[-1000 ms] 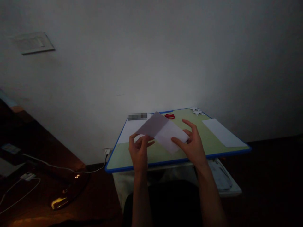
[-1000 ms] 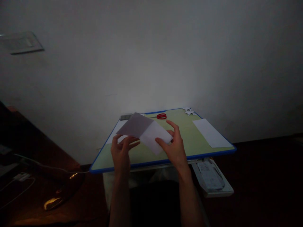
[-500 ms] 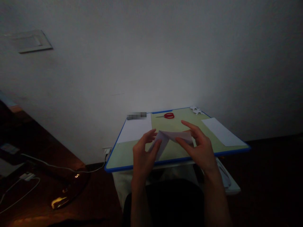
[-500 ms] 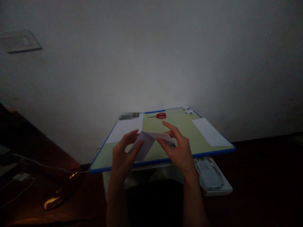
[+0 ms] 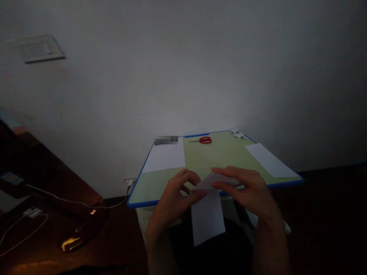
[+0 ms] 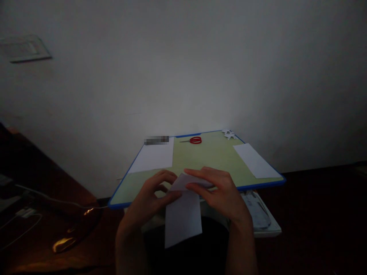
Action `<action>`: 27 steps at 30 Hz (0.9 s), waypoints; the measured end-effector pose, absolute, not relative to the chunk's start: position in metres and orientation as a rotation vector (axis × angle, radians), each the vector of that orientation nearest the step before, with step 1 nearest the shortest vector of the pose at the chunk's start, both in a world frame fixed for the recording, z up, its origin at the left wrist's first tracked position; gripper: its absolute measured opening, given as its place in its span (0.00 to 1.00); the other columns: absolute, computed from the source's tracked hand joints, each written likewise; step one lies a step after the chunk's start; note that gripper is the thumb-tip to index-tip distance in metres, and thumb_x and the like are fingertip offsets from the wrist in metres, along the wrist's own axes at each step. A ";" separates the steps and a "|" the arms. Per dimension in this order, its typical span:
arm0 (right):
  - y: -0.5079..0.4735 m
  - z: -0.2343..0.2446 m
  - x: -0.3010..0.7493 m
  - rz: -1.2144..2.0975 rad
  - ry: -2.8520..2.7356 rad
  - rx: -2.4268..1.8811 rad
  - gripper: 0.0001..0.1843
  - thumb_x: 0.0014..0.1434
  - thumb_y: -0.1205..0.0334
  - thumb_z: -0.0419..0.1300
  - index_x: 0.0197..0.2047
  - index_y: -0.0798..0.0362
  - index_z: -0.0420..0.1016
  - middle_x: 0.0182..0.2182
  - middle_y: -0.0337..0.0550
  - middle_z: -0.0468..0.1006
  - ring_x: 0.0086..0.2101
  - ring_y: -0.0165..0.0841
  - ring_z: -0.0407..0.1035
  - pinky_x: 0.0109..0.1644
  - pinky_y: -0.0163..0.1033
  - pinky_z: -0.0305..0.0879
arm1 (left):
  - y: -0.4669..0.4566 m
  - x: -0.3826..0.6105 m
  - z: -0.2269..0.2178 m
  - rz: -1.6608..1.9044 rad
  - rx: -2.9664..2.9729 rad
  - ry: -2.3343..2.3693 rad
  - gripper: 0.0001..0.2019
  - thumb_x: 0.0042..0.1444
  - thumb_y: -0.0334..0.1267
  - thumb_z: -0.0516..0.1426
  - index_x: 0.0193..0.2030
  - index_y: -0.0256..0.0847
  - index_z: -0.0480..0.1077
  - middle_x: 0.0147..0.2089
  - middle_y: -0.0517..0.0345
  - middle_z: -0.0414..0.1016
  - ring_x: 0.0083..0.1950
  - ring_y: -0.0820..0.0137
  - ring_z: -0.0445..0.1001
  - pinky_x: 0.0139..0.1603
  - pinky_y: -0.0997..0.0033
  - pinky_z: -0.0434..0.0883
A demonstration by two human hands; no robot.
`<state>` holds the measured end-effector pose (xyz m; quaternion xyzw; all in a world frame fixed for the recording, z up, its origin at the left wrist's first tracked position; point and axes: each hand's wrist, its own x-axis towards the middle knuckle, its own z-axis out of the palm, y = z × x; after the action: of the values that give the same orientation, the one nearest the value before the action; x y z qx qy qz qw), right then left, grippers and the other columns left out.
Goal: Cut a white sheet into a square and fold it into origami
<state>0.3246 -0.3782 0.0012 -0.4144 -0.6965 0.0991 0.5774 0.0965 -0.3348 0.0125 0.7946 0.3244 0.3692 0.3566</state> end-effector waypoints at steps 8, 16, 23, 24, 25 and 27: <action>-0.351 -0.005 0.315 0.584 -1.180 -0.897 0.55 0.54 0.56 0.77 0.77 0.38 0.53 0.50 0.46 0.85 0.48 0.44 0.81 0.49 0.48 0.81 | -0.321 0.110 -0.003 1.108 1.730 0.918 0.13 0.58 0.50 0.68 0.35 0.41 0.82 0.34 0.53 0.83 0.33 0.63 0.79 0.31 0.69 0.73; -0.340 -0.013 0.307 0.982 -1.089 -0.936 0.25 0.49 0.48 0.78 0.46 0.51 0.82 0.40 0.48 0.88 0.36 0.43 0.82 0.36 0.44 0.79 | -0.319 0.119 -0.007 1.188 1.466 0.800 0.15 0.55 0.46 0.71 0.41 0.40 0.77 0.37 0.52 0.85 0.35 0.62 0.83 0.33 0.67 0.79; -0.339 -0.019 0.305 0.922 -1.130 -0.962 0.21 0.49 0.45 0.77 0.35 0.53 0.83 0.32 0.44 0.85 0.29 0.38 0.77 0.31 0.40 0.74 | -0.316 0.121 -0.011 1.164 1.527 0.773 0.15 0.59 0.46 0.68 0.47 0.40 0.81 0.44 0.47 0.87 0.39 0.59 0.85 0.37 0.64 0.81; -0.338 -0.020 0.307 0.901 -1.152 -0.952 0.20 0.49 0.46 0.77 0.35 0.52 0.82 0.31 0.42 0.84 0.30 0.37 0.76 0.32 0.40 0.73 | -0.316 0.122 -0.011 1.166 1.529 0.768 0.14 0.59 0.46 0.68 0.47 0.40 0.81 0.44 0.47 0.87 0.39 0.59 0.85 0.37 0.65 0.80; -0.338 -0.021 0.309 0.873 -1.180 -0.938 0.18 0.50 0.48 0.77 0.35 0.52 0.82 0.31 0.41 0.83 0.31 0.37 0.76 0.33 0.39 0.73 | -0.316 0.122 -0.012 1.162 1.529 0.758 0.15 0.59 0.46 0.69 0.47 0.40 0.81 0.45 0.47 0.87 0.40 0.60 0.85 0.37 0.65 0.80; -0.338 -0.021 0.312 0.799 -1.271 -0.888 0.12 0.55 0.52 0.75 0.38 0.50 0.84 0.35 0.41 0.84 0.36 0.37 0.77 0.37 0.39 0.73 | -0.315 0.122 -0.012 1.159 1.513 0.733 0.15 0.58 0.45 0.69 0.48 0.40 0.81 0.44 0.48 0.87 0.39 0.61 0.84 0.37 0.67 0.80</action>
<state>0.3123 -0.3378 -0.0215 -0.3899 -0.5581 0.3509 0.6429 0.1220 -0.3154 -0.0120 0.6318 0.3059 0.4839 0.5225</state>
